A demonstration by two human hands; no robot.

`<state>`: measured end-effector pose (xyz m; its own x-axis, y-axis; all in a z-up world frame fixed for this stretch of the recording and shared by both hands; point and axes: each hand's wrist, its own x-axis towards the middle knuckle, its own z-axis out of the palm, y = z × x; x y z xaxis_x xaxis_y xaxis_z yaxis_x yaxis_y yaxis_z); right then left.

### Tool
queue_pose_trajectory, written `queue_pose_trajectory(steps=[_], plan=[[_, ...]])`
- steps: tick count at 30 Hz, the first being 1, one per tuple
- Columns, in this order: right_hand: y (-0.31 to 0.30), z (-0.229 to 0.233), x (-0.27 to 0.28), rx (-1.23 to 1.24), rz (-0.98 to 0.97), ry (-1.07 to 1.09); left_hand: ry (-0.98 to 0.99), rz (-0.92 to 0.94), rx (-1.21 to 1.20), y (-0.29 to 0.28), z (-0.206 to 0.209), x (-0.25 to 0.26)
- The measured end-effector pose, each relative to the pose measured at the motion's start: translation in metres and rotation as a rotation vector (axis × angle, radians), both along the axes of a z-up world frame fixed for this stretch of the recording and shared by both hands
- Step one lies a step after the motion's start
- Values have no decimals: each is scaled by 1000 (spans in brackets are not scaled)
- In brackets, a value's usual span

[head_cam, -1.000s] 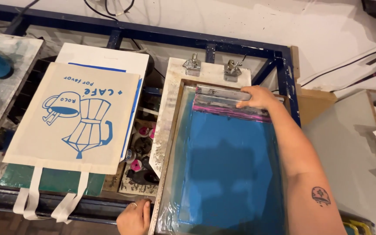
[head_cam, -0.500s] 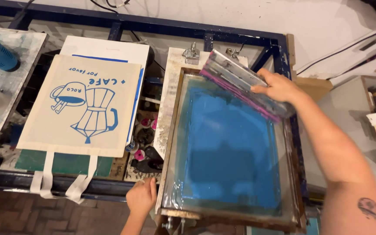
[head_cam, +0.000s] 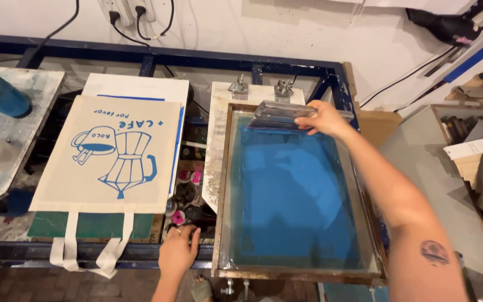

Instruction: The person prepares a white tote bag on a screen printing table and places a screen with blue ink over it. Using a squeegee, the person pulls the ink across the screen to print a design onto the bag. The process is repeated for a second bag.

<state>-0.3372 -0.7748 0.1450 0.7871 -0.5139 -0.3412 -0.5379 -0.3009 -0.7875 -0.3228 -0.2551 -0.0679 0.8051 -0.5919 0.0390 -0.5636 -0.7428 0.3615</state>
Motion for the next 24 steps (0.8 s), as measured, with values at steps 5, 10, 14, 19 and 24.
queue_pose_trajectory(steps=[5,10,14,19,24], plan=[[-33,-85,45,-133,-83,-51,45,101,-3,-2,0,0],[-15,-134,30,-915,162,173,-109,103,-118,-1,-8,-4],[-9,-165,4,-1290,403,272,-49,98,-73,0,-16,-5],[-36,-74,52,-876,483,263,-113,102,-123,-2,-14,-6],[-72,-79,86,-664,322,458,-130,121,-114,-2,-14,-3]])
